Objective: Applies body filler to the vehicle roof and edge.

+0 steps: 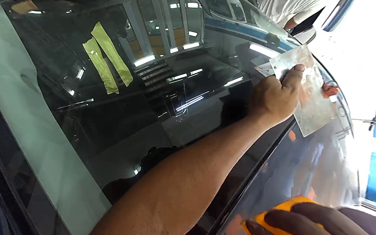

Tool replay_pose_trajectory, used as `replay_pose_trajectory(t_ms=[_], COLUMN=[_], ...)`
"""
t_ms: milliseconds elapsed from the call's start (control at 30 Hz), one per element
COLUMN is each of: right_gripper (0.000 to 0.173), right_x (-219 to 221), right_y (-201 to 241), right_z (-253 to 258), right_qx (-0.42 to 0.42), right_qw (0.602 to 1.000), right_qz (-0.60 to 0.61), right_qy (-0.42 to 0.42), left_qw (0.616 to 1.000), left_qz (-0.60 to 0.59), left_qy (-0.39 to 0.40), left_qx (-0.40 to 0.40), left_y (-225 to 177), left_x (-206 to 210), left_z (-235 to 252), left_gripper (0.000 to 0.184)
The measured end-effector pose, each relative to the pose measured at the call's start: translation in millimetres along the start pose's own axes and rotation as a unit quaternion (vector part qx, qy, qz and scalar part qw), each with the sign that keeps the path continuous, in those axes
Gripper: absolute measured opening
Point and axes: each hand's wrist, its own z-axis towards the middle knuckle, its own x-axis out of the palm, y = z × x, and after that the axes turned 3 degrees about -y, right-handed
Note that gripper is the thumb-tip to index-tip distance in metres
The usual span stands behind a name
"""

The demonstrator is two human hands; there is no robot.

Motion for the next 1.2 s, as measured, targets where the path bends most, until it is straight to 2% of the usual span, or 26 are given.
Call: replay_pose_trajectory(t_ms=[133, 200, 267, 367, 433, 633, 1067, 1200], right_gripper=[0.031, 0.038, 0.039, 0.021, 0.023, 0.023, 0.024, 0.024], right_x=[7, 9, 12, 12, 8, 8, 1, 5], right_y=[-17, -20, -22, -22, -20, -2, 10, 17], right_z=[17, 21, 22, 20, 20, 37, 77, 71], right_qx=[0.001, 0.001, 0.000, 0.001, -0.014, -0.055, -0.125, -0.120], right_qw=[0.996, 0.990, 0.986, 0.995, 0.998, 0.995, 0.978, 0.979], right_qz=[0.052, 0.099, 0.125, 0.085, 0.047, -0.065, -0.067, -0.075], right_qy=[0.067, 0.104, 0.113, 0.045, 0.027, 0.052, 0.154, 0.145], left_qw=[1.000, 1.000, 1.000, 1.000, 1.000, 1.000, 1.000, 1.000], left_qz=[0.004, 0.004, 0.001, -0.004, -0.003, 0.000, 0.017, 0.015], left_qy=[-0.006, -0.009, -0.009, -0.006, -0.006, 0.002, 0.010, 0.007], left_qx=[-0.003, 0.000, 0.005, -0.002, -0.004, -0.009, 0.001, -0.010], left_y=[2, 3, 3, 2, 1, -1, -5, -5], left_x=[2, 2, 1, 2, 1, 1, -5, -5], left_z=[2, 2, 2, 1, 1, 0, -1, -1], left_gripper=[0.052, 0.052, 0.051, 0.050, 0.050, 0.051, 0.052, 0.054])
